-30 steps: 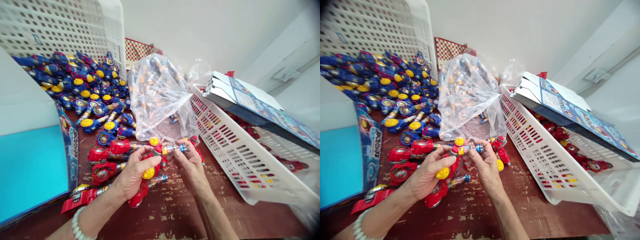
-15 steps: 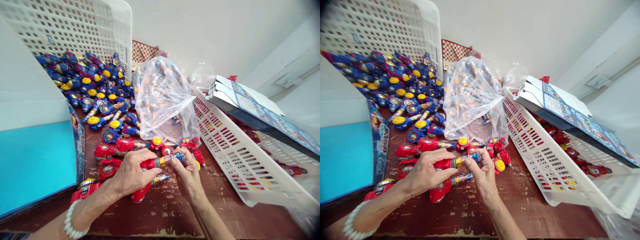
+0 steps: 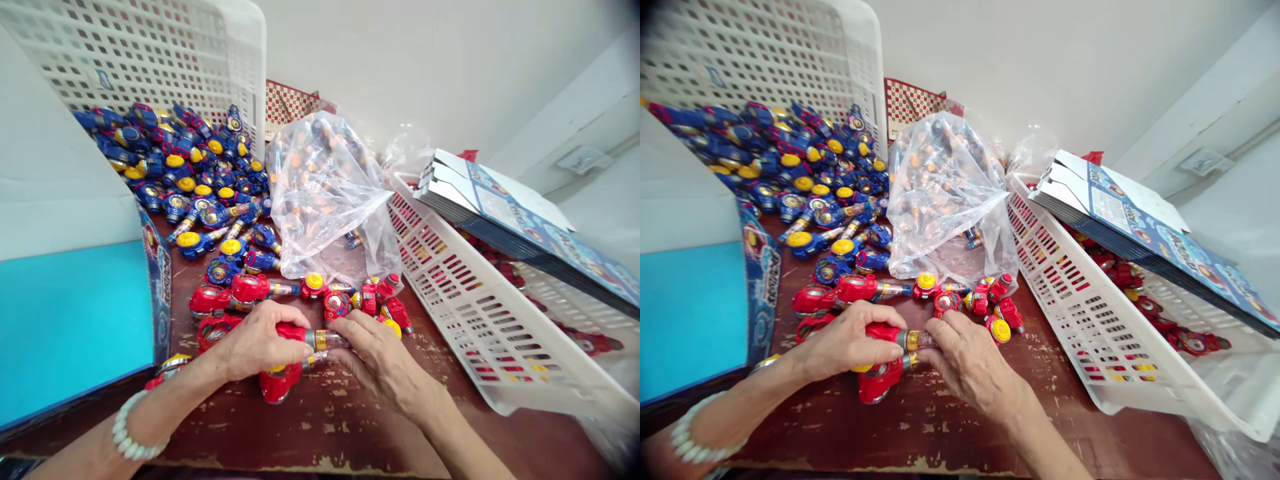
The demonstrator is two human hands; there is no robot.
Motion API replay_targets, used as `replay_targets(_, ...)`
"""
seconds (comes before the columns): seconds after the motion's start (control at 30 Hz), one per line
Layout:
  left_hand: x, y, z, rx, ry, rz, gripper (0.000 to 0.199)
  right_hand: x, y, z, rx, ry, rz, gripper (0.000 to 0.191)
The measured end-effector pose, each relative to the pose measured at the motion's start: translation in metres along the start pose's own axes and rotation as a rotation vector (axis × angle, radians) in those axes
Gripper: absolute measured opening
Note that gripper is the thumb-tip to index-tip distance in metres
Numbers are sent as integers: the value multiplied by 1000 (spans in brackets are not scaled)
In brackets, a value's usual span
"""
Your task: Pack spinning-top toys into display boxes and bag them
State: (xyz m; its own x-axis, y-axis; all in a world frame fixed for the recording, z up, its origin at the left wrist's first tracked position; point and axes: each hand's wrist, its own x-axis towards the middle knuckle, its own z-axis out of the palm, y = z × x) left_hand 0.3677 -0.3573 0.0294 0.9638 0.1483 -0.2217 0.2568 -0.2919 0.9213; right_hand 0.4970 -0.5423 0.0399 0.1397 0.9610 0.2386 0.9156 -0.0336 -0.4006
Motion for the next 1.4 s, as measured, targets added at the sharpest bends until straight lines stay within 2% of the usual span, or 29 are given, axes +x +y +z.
replay_targets(0.13,-3,-3,10,419,201,386,12,1,1,1,374,-199,303,30)
replay_targets(0.2,-3,-8,12,496,233,464,12,1,1,-1,541,-263,415,31)
replay_targets(0.27,-3,-12,12,523,242,466,9,1,0,-3,585,-246,418,33)
replay_targets(0.33,-1,-14,10,517,253,454,5,0,1,-3,516,-174,382,35)
replay_targets(0.4,0,-16,9,499,272,448,5,1,3,-1,475,-131,380,26)
replay_targets(0.5,1,-17,8,505,307,473,6,4,9,2,636,-193,477,34)
replay_targets(0.57,2,-18,7,515,334,488,9,6,9,3,700,-214,495,32)
replay_targets(0.7,7,-21,6,481,319,438,13,9,4,2,415,-149,386,25)
replay_targets(0.8,11,-24,6,524,353,434,13,19,10,-1,261,-176,327,33)
replay_targets(0.87,13,-24,2,632,441,442,17,35,27,-5,171,-160,270,32)
replay_targets(0.93,13,-23,-6,772,524,400,19,58,58,-10,-20,-131,278,26)
replay_targets(1.0,13,-20,-16,911,571,314,19,82,96,-12,-256,-120,413,29)
replay_targets(1.1,14,-13,-23,1129,619,177,18,113,148,-7,-375,-131,518,38)
replay_targets(1.2,17,-5,-14,1245,645,136,23,127,178,5,-443,-174,548,37)
replay_targets(1.3,27,0,11,1203,577,233,30,129,188,15,-482,-177,584,23)
replay_targets(1.4,46,0,37,1148,340,371,40,126,190,18,-474,-142,629,22)
